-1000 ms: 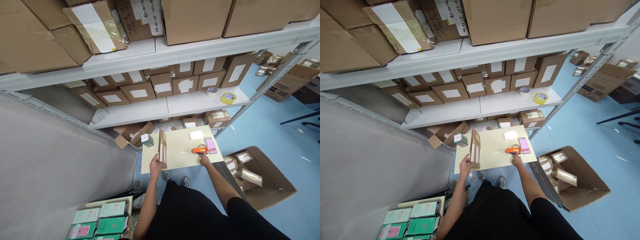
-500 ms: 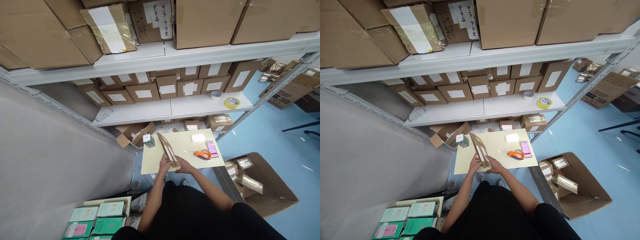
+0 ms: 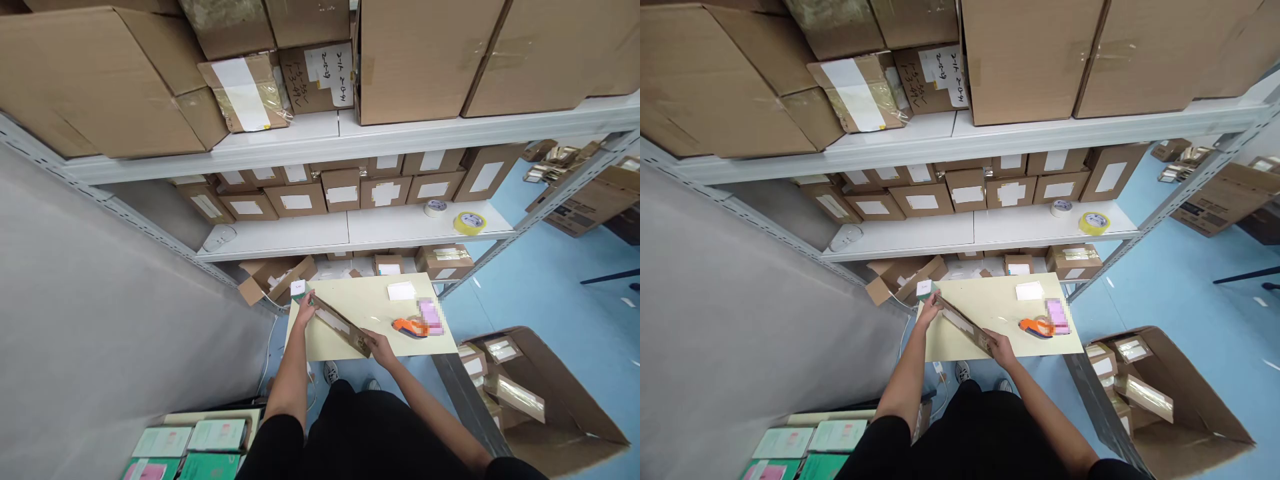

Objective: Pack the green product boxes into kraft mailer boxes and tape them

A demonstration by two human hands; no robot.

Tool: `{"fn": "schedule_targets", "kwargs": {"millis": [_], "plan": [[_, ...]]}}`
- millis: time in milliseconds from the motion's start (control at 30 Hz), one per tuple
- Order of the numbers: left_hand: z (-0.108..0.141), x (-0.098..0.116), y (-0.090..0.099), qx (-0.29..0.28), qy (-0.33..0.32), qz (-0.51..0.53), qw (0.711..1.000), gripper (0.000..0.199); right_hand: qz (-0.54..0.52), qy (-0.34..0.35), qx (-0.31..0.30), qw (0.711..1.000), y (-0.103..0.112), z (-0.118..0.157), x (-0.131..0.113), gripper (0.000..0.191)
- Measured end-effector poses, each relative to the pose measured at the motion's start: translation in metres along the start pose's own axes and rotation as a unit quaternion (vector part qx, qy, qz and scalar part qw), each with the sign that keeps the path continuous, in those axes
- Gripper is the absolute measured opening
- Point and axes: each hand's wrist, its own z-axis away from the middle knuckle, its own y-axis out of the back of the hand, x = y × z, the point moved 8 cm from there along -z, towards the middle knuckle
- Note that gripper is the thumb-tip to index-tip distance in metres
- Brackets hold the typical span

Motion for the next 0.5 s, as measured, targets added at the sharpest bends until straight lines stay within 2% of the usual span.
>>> {"fn": "schedule_targets", "kwargs": {"millis": [100,233,367,500], "plan": [[0.003,-0.004,0.001,-0.034,-0.004,0.027,0.999,0.076,-0.04,-0.032,0.024,0.998,0.005,-0.006,0.009,0.05],[0.027,-0.011,0.013,-0.002,-0.029,0.026,0.999,0.074,-0.034,-0.03,0.039,0.998,0.003,-0.025,0.003,0.066],[0.055,-0.016,0.023,-0.003,-0.043,0.022,0.999,0.066,-0.027,-0.014,0.043,0.999,-0.009,-0.051,-0.007,0.069],[0.085,-0.026,0.033,0.032,-0.047,-0.004,0.998,0.058,-0.012,-0.079,0.116,0.99,-0.012,-0.069,0.01,0.07]]}}
